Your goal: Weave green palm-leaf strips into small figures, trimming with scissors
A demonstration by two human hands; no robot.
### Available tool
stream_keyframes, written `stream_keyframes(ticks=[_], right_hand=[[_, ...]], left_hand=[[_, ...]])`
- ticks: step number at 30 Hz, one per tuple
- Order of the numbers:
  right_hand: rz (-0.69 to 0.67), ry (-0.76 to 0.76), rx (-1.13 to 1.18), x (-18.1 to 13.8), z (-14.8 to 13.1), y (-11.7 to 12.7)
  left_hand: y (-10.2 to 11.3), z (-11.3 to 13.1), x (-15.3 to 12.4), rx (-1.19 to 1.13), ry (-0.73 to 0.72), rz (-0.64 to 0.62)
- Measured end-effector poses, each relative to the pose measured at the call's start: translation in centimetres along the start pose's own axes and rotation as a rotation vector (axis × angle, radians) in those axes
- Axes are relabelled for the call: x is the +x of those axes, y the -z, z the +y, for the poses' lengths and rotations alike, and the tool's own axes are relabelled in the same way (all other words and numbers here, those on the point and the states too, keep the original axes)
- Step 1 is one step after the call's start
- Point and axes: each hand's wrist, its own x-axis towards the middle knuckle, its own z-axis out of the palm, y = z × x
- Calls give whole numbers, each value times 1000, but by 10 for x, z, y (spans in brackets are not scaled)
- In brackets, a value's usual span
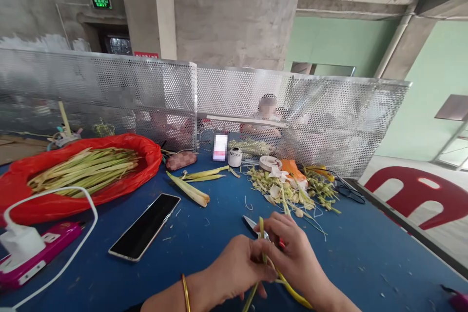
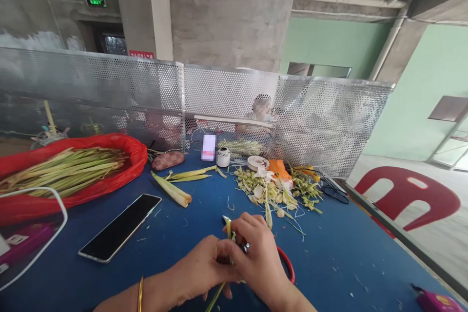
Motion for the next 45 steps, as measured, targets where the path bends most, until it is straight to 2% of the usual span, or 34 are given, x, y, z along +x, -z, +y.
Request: stream_keyframes(ticks=[2,4,7,11,14,17,23,27,30,35,41,45], right_hand=[[-20,-90,81,-3,-3,-7],[37,-99,89,-7,-4,-10],[106,111,-27,-12,-7,-11],[18,488,-248,-17,-14,-23],[51,557,-307,-19,-15,-31],[81,553,-303,-19,-11,-31],[25,531,-265,-19,-3,-25],[27,416,-124,-21,-7,-26],[13,359,-55,-22,-8,-29],[-3,352,-195,-21,-3,-33],[-17,327,-303,-19,7,-33],[41,380,-364,-18,12,-38]], left_hand=[[-2,-4,1,30,0,43],[1,-4,5,-33,38,92],[10,-2,12,-296,122,146],[18,-3,23,-630,189,270],[19,-2,25,-776,207,286],[21,3,22,-802,188,278],[26,10,16,-791,125,325],[24,7,16,-705,23,368],[22,7,16,-738,31,366],[25,13,12,-806,101,335],[31,16,9,-670,96,361],[29,15,12,-928,156,284]])
